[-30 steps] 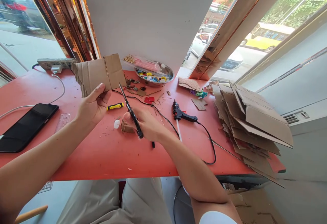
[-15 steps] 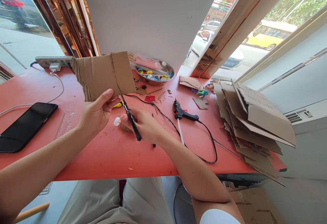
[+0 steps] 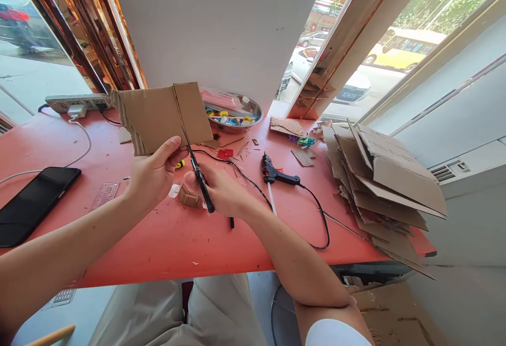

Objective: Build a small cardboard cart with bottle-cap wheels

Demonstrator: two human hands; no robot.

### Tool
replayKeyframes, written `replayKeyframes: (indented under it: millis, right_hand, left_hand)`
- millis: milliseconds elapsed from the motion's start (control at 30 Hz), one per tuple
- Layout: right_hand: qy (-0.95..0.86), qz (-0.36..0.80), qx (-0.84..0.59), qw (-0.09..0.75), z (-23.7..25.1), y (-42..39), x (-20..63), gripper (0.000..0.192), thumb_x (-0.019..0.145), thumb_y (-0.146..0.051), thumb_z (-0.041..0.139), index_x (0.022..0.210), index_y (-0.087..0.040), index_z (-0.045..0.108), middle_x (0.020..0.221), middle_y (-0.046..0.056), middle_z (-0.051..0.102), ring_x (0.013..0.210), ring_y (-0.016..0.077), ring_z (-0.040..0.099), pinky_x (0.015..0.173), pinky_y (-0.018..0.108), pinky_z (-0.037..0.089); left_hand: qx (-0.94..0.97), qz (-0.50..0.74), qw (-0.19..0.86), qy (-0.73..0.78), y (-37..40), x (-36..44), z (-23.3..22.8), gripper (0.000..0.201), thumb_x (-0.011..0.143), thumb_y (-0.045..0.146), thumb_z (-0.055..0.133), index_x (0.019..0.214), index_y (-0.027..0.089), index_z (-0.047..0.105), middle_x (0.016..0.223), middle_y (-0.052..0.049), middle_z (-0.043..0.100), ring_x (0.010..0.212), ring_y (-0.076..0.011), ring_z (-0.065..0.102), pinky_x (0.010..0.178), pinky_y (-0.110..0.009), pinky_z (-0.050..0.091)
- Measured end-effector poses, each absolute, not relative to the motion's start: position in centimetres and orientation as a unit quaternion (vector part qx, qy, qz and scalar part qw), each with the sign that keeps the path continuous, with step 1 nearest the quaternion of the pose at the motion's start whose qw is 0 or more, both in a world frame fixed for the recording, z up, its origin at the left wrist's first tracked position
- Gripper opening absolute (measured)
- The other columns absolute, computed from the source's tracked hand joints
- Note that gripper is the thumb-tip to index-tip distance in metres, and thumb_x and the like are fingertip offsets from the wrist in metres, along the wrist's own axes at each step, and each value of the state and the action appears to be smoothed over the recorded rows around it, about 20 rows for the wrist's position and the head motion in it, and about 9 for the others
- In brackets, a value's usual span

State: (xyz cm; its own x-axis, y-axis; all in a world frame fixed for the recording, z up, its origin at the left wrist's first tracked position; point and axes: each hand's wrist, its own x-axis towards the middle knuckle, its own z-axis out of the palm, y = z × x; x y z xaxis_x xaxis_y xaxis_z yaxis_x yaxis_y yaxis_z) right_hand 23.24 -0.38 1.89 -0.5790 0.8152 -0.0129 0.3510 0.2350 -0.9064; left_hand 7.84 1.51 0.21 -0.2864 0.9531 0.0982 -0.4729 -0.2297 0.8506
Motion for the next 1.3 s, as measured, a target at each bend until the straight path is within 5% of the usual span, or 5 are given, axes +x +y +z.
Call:
replayKeyframes:
  millis: [433, 733, 1300]
  right_hand:
    - [-0.735, 0.464, -0.400, 0.289, 1.2, 1.1, 23.7, 0.076, 0.083, -0.102, 0.041, 0.078, -0.027, 0.036, 0.077, -0.003, 0.039, 0.064, 0.0127, 0.039, 0.056, 0.028, 0.036]
    - [-0.721, 0.457, -0.430, 0.293, 0.9, 0.6, 23.1, 0.071, 0.085, -0.097, 0.045, 0.072, -0.027, 0.037, 0.067, -0.003, 0.042, 0.059, 0.0131, 0.041, 0.052, 0.027, 0.031]
    - [-0.714, 0.452, -0.429, 0.320, 1.0, 0.3, 22.8, 0.073, 0.084, -0.100, 0.042, 0.073, -0.027, 0.038, 0.060, -0.006, 0.039, 0.052, 0.0134, 0.047, 0.049, 0.027, 0.033]
  left_hand:
    - [0.296, 0.747, 0.494, 0.331, 2.8, 9.8, 1.2, 0.041, 0.049, 0.030, 0.098, 0.076, 0.023, 0.067, 0.079, 0.002, 0.076, 0.072, -0.0177, 0.076, 0.068, -0.030, 0.067]
    - [0.295, 0.746, 0.494, 0.335, 2.9, 9.3, 0.3, 0.039, 0.051, 0.031, 0.099, 0.080, 0.023, 0.074, 0.081, 0.001, 0.078, 0.080, -0.0208, 0.078, 0.073, -0.031, 0.068]
    - [0.315, 0.711, 0.502, 0.378, 2.5, 9.3, 0.8, 0.032, 0.046, 0.030, 0.090, 0.067, 0.021, 0.068, 0.060, 0.004, 0.067, 0.052, -0.0133, 0.063, 0.052, -0.027, 0.058]
